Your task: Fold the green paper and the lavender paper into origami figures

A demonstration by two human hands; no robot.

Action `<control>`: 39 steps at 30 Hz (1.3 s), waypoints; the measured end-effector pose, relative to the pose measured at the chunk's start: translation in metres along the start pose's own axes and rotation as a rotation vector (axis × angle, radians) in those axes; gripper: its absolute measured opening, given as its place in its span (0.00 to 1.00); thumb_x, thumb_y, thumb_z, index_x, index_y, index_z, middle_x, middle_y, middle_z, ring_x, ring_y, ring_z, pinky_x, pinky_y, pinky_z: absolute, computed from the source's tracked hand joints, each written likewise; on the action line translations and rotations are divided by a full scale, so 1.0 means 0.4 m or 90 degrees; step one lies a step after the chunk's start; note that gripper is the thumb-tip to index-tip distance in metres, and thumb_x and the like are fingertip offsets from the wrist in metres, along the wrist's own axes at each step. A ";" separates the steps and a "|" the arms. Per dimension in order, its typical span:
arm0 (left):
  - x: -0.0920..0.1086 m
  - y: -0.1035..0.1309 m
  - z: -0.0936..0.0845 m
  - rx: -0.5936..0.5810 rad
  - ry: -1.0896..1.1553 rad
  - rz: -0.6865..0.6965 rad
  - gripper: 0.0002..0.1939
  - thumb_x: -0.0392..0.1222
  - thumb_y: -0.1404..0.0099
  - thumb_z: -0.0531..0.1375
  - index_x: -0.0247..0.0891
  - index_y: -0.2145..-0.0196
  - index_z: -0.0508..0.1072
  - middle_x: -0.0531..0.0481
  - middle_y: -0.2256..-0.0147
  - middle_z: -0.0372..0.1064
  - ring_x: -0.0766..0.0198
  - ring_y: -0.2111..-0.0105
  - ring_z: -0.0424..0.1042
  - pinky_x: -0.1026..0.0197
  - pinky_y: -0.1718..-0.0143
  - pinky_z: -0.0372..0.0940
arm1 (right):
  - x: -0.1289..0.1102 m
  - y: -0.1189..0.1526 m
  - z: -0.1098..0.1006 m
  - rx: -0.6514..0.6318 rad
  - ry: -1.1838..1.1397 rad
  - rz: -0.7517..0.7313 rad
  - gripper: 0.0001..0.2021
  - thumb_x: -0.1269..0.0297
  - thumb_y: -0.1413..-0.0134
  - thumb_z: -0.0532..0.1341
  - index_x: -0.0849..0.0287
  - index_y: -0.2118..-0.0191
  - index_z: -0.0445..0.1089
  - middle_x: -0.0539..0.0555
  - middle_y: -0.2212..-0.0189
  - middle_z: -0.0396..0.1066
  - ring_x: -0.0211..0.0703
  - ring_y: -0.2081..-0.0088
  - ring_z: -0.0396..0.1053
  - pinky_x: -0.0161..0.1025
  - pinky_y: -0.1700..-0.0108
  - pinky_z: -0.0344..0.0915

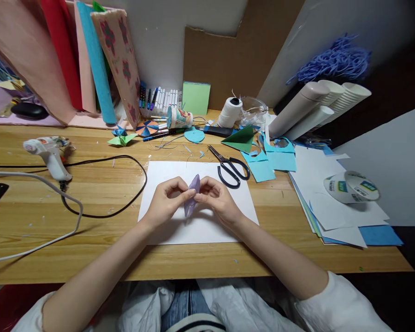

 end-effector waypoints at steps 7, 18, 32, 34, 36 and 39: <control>0.002 0.005 0.000 0.027 0.006 0.019 0.14 0.44 0.45 0.62 0.35 0.80 0.64 0.55 0.79 0.59 0.70 0.77 0.59 0.67 0.76 0.55 | 0.004 -0.001 0.010 0.001 0.010 0.011 0.09 0.60 0.55 0.66 0.57 0.69 0.66 0.47 0.74 0.64 0.34 0.72 0.64 0.32 0.69 0.65; -0.016 0.001 0.011 0.001 0.037 -0.077 0.11 0.45 0.46 0.64 0.34 0.71 0.72 0.49 0.74 0.70 0.65 0.73 0.69 0.64 0.70 0.63 | -0.013 -0.009 -0.018 0.052 0.064 -0.025 0.09 0.62 0.57 0.67 0.58 0.73 0.67 0.47 0.76 0.66 0.35 0.73 0.65 0.33 0.71 0.65; -0.004 0.004 -0.013 0.161 -0.039 0.017 0.08 0.41 0.49 0.65 0.35 0.75 0.71 0.52 0.75 0.69 0.66 0.73 0.67 0.65 0.70 0.62 | -0.003 -0.001 -0.034 0.152 0.114 -0.011 0.10 0.61 0.64 0.70 0.59 0.72 0.73 0.51 0.72 0.72 0.40 0.68 0.69 0.39 0.62 0.65; -0.004 0.004 -0.015 0.164 -0.044 0.034 0.08 0.41 0.49 0.65 0.36 0.76 0.70 0.52 0.76 0.68 0.66 0.73 0.67 0.65 0.70 0.61 | -0.002 -0.001 -0.031 0.141 0.098 0.001 0.09 0.62 0.63 0.69 0.58 0.72 0.74 0.51 0.70 0.73 0.40 0.67 0.69 0.39 0.60 0.65; -0.002 0.006 -0.015 0.161 -0.051 0.049 0.07 0.40 0.48 0.65 0.36 0.76 0.70 0.53 0.76 0.68 0.66 0.73 0.66 0.65 0.69 0.61 | -0.002 -0.002 -0.028 0.120 0.076 0.007 0.08 0.64 0.64 0.70 0.58 0.73 0.74 0.51 0.70 0.73 0.40 0.66 0.69 0.39 0.60 0.64; -0.001 0.007 -0.011 0.147 -0.057 0.055 0.06 0.40 0.48 0.64 0.36 0.75 0.71 0.52 0.75 0.69 0.66 0.72 0.67 0.65 0.68 0.61 | -0.006 -0.005 -0.027 0.098 0.064 -0.001 0.06 0.66 0.65 0.70 0.58 0.76 0.74 0.49 0.73 0.72 0.38 0.69 0.67 0.37 0.63 0.62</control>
Point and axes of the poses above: each hand's wrist, its own y-axis away from the middle knuckle, its own z-axis out of the palm, x = y × z, the point moved 5 cm from there along -y, towards the middle knuckle
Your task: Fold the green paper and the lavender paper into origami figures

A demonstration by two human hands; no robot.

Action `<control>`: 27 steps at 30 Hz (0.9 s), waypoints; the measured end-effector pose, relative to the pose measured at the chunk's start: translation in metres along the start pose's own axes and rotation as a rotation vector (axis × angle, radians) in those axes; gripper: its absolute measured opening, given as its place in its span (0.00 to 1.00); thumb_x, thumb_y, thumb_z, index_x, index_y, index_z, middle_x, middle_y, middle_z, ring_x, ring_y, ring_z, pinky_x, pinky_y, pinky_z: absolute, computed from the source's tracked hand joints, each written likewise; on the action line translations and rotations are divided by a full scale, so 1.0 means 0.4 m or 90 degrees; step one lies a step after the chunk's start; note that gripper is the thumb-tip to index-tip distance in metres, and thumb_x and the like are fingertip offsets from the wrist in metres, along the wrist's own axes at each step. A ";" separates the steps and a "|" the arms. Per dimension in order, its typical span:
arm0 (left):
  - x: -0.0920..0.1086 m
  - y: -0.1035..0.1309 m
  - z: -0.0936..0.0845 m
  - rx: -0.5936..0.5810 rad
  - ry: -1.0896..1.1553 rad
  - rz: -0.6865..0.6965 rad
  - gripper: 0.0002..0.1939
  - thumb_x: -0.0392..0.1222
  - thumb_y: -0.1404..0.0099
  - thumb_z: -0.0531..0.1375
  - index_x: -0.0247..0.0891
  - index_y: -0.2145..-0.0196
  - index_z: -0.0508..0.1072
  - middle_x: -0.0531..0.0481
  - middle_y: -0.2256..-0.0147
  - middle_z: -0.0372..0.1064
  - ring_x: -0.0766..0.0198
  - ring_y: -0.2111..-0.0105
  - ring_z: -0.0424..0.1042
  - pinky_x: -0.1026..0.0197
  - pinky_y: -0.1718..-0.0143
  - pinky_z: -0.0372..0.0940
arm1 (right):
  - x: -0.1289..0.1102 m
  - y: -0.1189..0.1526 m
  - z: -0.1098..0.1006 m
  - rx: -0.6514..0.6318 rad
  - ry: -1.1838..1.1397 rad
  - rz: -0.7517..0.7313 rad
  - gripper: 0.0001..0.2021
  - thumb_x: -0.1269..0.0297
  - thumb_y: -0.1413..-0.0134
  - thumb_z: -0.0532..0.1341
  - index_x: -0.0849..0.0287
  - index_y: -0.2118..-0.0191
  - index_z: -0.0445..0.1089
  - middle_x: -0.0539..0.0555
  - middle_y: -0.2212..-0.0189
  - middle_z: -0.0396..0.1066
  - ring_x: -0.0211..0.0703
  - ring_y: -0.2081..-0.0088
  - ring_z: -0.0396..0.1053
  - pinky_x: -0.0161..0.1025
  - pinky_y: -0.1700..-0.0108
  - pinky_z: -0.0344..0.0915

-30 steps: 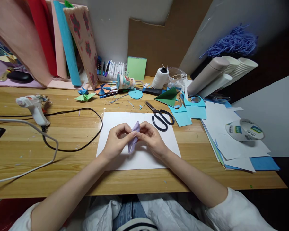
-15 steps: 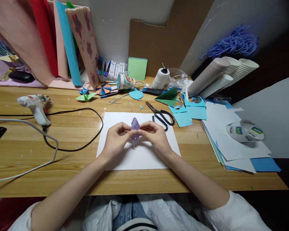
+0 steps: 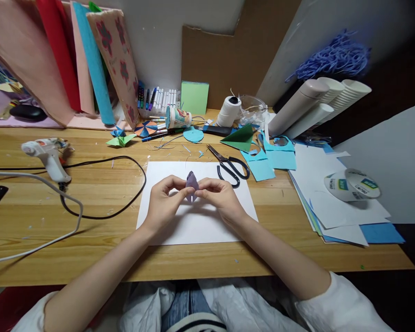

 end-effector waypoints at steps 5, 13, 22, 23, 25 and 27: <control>-0.010 -0.002 0.002 0.022 0.047 -0.045 0.11 0.41 0.51 0.66 0.36 0.72 0.69 0.53 0.73 0.68 0.67 0.71 0.68 0.65 0.69 0.63 | 0.001 -0.001 -0.008 0.042 0.001 -0.012 0.08 0.66 0.68 0.71 0.58 0.78 0.72 0.48 0.77 0.70 0.37 0.73 0.65 0.36 0.67 0.61; -0.037 -0.005 0.016 -0.044 0.110 -0.140 0.13 0.43 0.54 0.68 0.35 0.72 0.71 0.50 0.71 0.72 0.64 0.70 0.71 0.62 0.66 0.65 | 0.012 -0.003 -0.028 0.134 -0.002 -0.042 0.08 0.65 0.67 0.71 0.57 0.77 0.72 0.50 0.72 0.71 0.40 0.67 0.68 0.39 0.60 0.64; -0.035 0.004 0.007 0.031 0.154 -0.125 0.12 0.39 0.56 0.70 0.35 0.75 0.72 0.51 0.72 0.72 0.65 0.69 0.71 0.62 0.65 0.66 | 0.008 -0.005 -0.021 0.081 -0.036 -0.032 0.08 0.67 0.66 0.70 0.58 0.77 0.71 0.49 0.72 0.71 0.37 0.68 0.67 0.38 0.60 0.63; -0.038 0.004 0.008 0.034 0.167 -0.135 0.13 0.39 0.57 0.70 0.35 0.75 0.71 0.52 0.73 0.71 0.66 0.70 0.71 0.63 0.65 0.66 | 0.009 -0.005 -0.022 0.081 -0.036 -0.030 0.08 0.67 0.65 0.70 0.58 0.77 0.71 0.49 0.72 0.71 0.37 0.68 0.67 0.37 0.60 0.63; -0.046 0.001 0.009 0.039 0.188 -0.156 0.14 0.38 0.58 0.70 0.35 0.74 0.71 0.54 0.74 0.70 0.68 0.72 0.71 0.64 0.67 0.66 | 0.013 -0.008 -0.022 0.078 -0.042 -0.027 0.07 0.68 0.65 0.70 0.58 0.77 0.71 0.49 0.72 0.71 0.36 0.68 0.67 0.37 0.60 0.63; -0.057 -0.002 0.011 0.043 0.206 -0.182 0.15 0.38 0.58 0.70 0.35 0.74 0.70 0.56 0.75 0.69 0.70 0.74 0.70 0.66 0.69 0.66 | 0.018 -0.011 -0.021 0.075 -0.052 -0.026 0.07 0.68 0.64 0.70 0.58 0.77 0.71 0.49 0.72 0.71 0.36 0.68 0.67 0.36 0.60 0.63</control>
Point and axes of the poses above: each hand's wrist, its own y-axis away from the middle knuckle, its own z-axis out of the palm, x = y × z, the point moved 5 cm from there along -y, towards the middle knuckle
